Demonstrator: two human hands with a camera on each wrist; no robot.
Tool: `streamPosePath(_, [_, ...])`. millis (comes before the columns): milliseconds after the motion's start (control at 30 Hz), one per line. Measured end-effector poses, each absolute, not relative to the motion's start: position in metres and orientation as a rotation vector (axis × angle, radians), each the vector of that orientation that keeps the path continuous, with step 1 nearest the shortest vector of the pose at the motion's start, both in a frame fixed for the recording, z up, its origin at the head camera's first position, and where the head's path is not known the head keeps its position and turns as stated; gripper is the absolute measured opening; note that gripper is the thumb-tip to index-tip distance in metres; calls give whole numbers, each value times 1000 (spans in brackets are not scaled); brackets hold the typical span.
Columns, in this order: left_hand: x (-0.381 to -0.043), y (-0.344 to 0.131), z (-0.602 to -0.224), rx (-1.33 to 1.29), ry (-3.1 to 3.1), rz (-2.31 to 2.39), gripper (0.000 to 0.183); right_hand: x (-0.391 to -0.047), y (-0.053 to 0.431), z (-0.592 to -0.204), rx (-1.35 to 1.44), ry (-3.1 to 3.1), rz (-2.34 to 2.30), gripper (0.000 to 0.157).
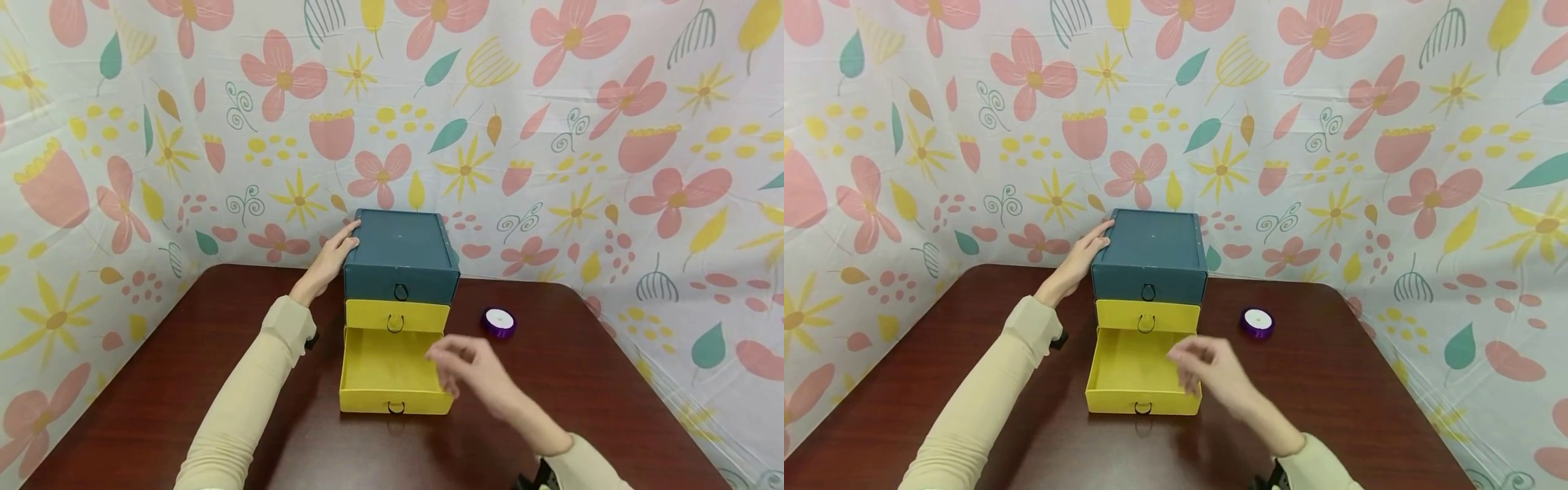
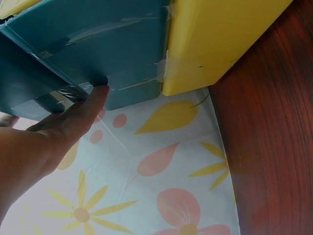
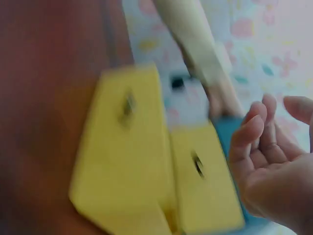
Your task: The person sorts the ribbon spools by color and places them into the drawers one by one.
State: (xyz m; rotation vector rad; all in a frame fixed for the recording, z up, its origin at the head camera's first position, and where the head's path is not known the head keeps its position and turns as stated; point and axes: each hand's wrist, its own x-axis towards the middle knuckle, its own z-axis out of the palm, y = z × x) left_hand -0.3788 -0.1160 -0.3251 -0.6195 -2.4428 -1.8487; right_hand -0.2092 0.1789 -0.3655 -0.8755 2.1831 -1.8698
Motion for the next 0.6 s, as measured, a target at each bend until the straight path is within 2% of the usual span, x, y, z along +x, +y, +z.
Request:
streamPosePath(133, [-379,-116,-324,-613,-2447,-1847,54,-237,209,-359,-788,2673,-1868,14])
streamPosePath(300, [-379,-116,-323,-609,-2448,-1837,54,-280,244,-368,-522,3080,-1863,17])
streamPosePath(467, [-379,-116,-323,-607,-2455,-1828,54,-319,269,-387,-258,3395,-1620,27])
streamPosePath(600, [-377,-115,-324,-599,-2459,-1829,53,-343,285,-406,-244,3441,-1324,47])
